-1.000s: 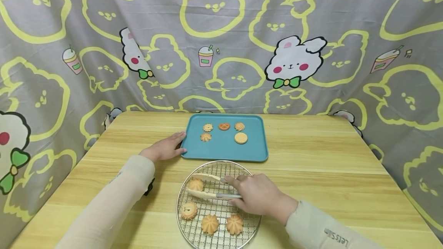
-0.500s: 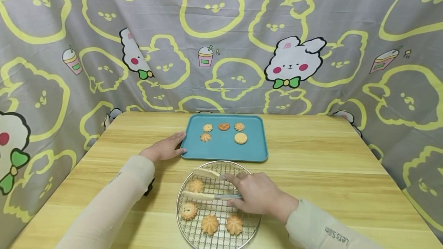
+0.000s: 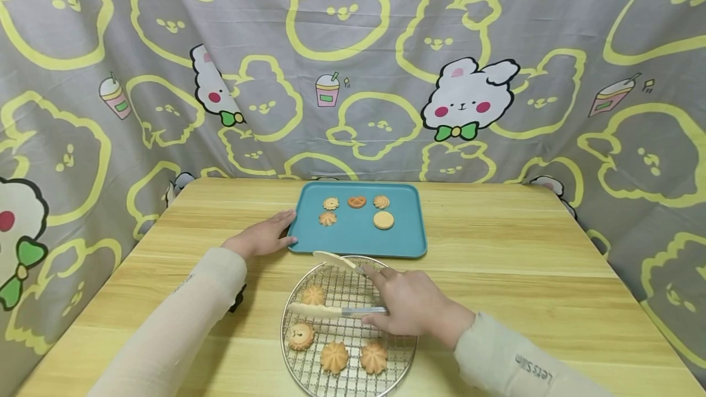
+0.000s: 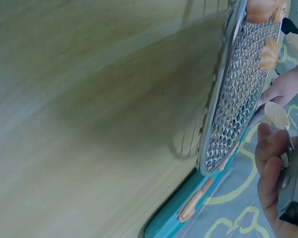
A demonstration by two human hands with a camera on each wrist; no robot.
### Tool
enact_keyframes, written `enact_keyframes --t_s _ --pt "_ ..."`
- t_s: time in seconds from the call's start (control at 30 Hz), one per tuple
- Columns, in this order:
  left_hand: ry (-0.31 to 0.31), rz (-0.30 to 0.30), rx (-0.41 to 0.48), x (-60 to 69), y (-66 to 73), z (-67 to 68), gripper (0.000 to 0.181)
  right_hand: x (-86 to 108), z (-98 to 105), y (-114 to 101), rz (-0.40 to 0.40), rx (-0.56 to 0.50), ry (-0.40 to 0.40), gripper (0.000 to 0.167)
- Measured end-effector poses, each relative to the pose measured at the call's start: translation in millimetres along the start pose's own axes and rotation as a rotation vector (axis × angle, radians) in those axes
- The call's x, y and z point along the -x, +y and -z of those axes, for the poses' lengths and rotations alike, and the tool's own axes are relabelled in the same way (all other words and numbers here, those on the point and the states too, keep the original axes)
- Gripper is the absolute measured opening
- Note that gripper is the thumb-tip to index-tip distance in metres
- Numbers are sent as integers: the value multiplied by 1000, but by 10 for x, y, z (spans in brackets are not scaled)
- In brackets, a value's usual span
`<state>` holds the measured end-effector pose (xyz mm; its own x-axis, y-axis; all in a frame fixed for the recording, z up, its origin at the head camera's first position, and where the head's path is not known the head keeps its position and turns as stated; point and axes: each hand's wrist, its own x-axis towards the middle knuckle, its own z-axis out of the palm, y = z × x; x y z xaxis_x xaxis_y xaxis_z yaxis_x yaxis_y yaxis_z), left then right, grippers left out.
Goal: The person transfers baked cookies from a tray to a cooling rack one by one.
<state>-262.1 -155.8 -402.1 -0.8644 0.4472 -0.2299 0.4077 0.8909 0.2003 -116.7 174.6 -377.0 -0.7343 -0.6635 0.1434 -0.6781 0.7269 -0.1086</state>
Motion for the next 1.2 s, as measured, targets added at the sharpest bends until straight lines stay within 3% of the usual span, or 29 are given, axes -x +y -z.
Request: enact_keyframes --t_s 0.5,1.2 --pt "-8 8 -7 -17 -4 1 73 -176 -28 205 -97 11 10 95" --pt "0 9 -1 -17 -7 -16 73 -465 -19 483 -278 -27 -81 99"
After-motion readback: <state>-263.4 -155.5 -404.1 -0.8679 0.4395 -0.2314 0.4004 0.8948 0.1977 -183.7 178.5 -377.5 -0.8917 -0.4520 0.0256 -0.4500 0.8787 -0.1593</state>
